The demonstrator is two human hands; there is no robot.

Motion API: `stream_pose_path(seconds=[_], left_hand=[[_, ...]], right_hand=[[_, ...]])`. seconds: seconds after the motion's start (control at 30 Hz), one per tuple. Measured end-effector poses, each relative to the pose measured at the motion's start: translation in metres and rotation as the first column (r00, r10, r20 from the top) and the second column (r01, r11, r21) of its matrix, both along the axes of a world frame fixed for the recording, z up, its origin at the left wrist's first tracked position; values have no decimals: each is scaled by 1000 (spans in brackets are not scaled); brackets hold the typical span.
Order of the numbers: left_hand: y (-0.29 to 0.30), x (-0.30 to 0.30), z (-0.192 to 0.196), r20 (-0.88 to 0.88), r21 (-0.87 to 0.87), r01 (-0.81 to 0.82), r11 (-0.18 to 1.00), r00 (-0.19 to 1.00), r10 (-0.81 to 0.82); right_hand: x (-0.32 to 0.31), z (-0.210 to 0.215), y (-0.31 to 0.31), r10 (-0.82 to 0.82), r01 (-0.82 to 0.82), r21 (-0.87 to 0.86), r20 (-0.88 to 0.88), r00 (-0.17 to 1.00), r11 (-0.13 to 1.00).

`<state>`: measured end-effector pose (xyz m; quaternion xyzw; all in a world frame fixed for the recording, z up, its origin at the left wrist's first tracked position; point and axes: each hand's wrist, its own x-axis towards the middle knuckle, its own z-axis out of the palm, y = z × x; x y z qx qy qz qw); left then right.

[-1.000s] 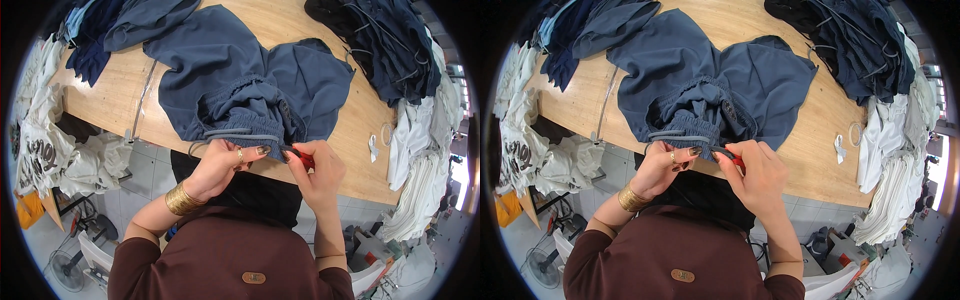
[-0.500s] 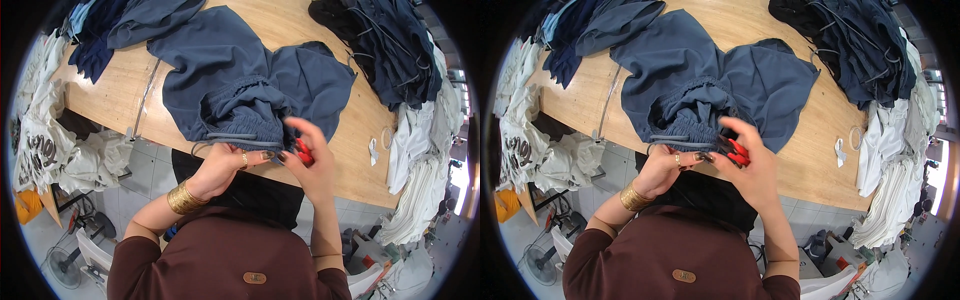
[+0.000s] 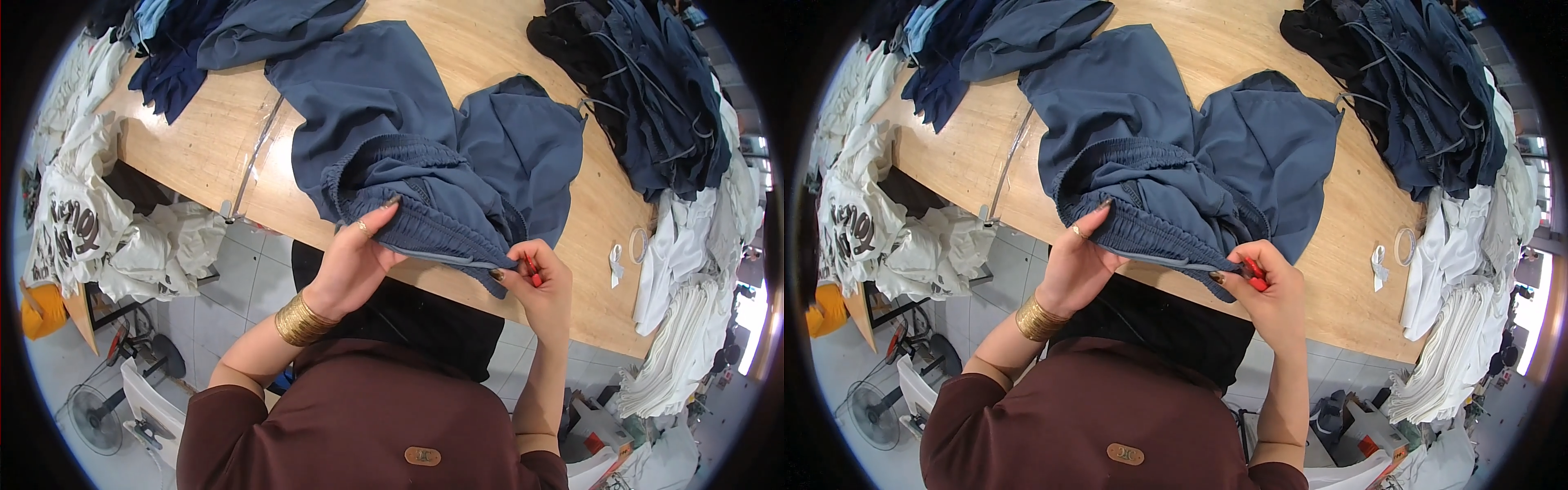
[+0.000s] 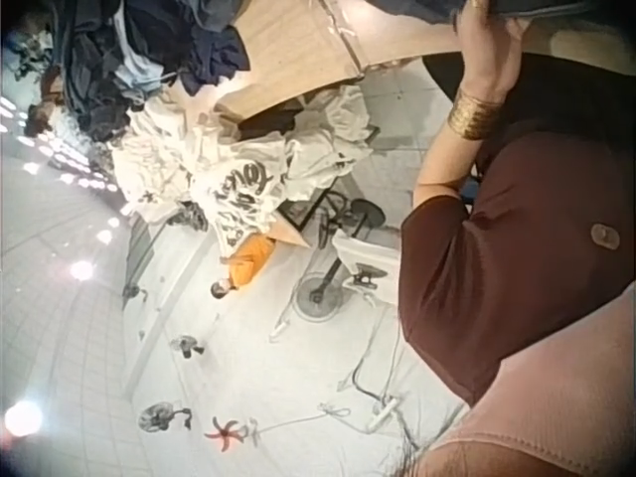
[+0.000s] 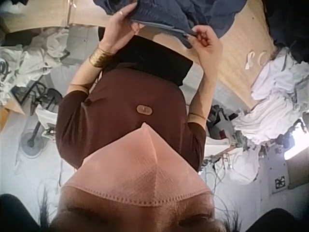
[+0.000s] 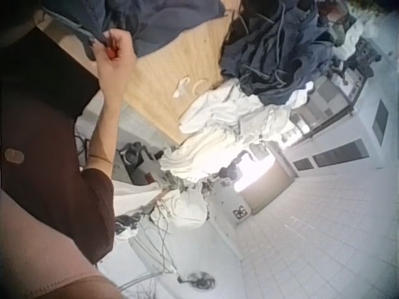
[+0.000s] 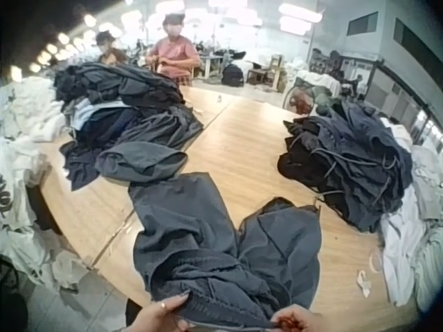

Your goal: Trimming excess threads from the waistband and seams of a pair of blue shorts using snips.

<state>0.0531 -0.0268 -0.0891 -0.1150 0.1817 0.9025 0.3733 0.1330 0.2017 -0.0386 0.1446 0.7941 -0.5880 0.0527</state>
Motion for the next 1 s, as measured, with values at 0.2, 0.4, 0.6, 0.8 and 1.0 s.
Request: stream_pose_path(seconds=[0.2, 0.4, 0.6, 0.8, 1.0], left_hand=[[8, 6, 18, -112, -297, -22, 955, 994, -12], [10, 5, 27, -117, -322, 10, 947, 992, -50], [12, 7, 33, -156, -334, -10, 943, 987, -45], [14, 7, 36, -185, -319, -24, 947, 982, -37], [15, 8, 37, -191, -329, -18, 944, 980, -48]], right_hand=[[1, 2, 3, 8, -10, 63, 27, 1000, 998], [-7, 15, -21, 55, 62, 318, -345, 937, 946], [-16, 20, -38, 213, 44, 539, -405, 889, 841], [-18, 25, -37, 288, 56, 640, -419, 861, 766], [-18, 29, -35, 330, 62, 684, -427, 842, 727]])
